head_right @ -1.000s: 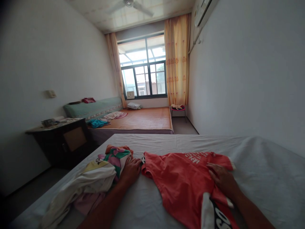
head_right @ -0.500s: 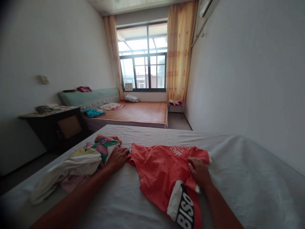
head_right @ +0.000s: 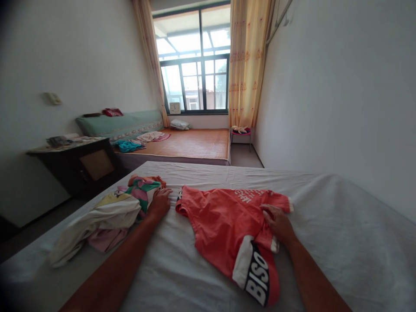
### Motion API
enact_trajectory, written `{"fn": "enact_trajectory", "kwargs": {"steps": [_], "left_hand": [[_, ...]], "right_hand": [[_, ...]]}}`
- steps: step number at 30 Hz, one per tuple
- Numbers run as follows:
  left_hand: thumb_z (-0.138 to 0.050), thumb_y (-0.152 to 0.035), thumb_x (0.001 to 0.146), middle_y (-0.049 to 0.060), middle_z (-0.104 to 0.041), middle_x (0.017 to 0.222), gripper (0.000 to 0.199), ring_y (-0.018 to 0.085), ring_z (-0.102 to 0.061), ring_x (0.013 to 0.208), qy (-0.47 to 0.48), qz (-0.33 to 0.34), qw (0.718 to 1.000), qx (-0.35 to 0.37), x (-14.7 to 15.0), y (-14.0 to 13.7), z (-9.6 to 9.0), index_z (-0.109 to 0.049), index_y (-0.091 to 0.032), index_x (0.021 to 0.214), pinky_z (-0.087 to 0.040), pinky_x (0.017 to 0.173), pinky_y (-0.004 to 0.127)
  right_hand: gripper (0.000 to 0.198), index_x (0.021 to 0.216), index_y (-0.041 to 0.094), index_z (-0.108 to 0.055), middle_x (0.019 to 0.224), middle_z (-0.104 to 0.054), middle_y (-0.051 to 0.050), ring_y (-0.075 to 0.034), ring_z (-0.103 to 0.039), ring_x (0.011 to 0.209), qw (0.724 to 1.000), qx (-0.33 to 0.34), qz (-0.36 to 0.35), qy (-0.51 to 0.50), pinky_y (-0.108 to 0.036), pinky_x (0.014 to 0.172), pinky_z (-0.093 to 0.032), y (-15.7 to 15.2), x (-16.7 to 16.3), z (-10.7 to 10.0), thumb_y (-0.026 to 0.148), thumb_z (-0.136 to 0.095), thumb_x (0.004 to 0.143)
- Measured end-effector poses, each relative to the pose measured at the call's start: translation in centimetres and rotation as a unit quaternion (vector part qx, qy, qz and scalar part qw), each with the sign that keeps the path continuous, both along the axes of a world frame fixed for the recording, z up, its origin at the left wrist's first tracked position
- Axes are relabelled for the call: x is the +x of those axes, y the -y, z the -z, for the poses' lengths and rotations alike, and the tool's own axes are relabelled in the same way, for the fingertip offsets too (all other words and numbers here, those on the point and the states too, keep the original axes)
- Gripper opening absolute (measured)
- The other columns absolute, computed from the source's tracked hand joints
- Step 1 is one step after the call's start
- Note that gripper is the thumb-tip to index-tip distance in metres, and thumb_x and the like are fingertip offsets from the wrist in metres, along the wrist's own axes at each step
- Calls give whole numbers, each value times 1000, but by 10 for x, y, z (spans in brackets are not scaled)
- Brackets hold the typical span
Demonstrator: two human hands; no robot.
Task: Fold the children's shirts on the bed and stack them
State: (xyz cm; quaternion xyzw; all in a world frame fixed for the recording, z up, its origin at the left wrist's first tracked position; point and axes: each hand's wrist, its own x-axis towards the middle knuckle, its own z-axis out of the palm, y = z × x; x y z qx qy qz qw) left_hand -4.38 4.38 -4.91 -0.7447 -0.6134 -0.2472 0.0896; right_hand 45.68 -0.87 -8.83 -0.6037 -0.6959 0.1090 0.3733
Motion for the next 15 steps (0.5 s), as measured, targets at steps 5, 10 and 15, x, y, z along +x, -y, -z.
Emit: {"fn": "enact_trajectory", "kwargs": {"steps": [5,10,15], "left_hand": [[-42,-16,82,10,-61,121,39,25,-52,115,77,67,994,45,12,7,-16,-59,-17,117,-34,105,42],[-46,-35,89,6,-66,113,30,20,-58,108,149,322,927,-121,81,56,-44,-65,-24,110,-44,96,33],[-69,-50,72,6,-45,142,78,27,-43,126,20,495,842,-214,159,121,-46,-37,-32,141,-36,104,39]], "right_hand": [[40,117,20,-60,108,-68,-10,-25,-64,96,986,16,165,-26,-39,86,-49,4,17,-9,33,-41,83],[41,118,19,-57,111,-67,-12,-27,-62,101,973,60,221,-11,-41,89,-47,8,31,-9,32,-45,81],[56,134,20,-44,121,-62,-15,-33,-57,107,959,17,282,30,-49,89,-45,12,25,-11,44,-47,83]]}}
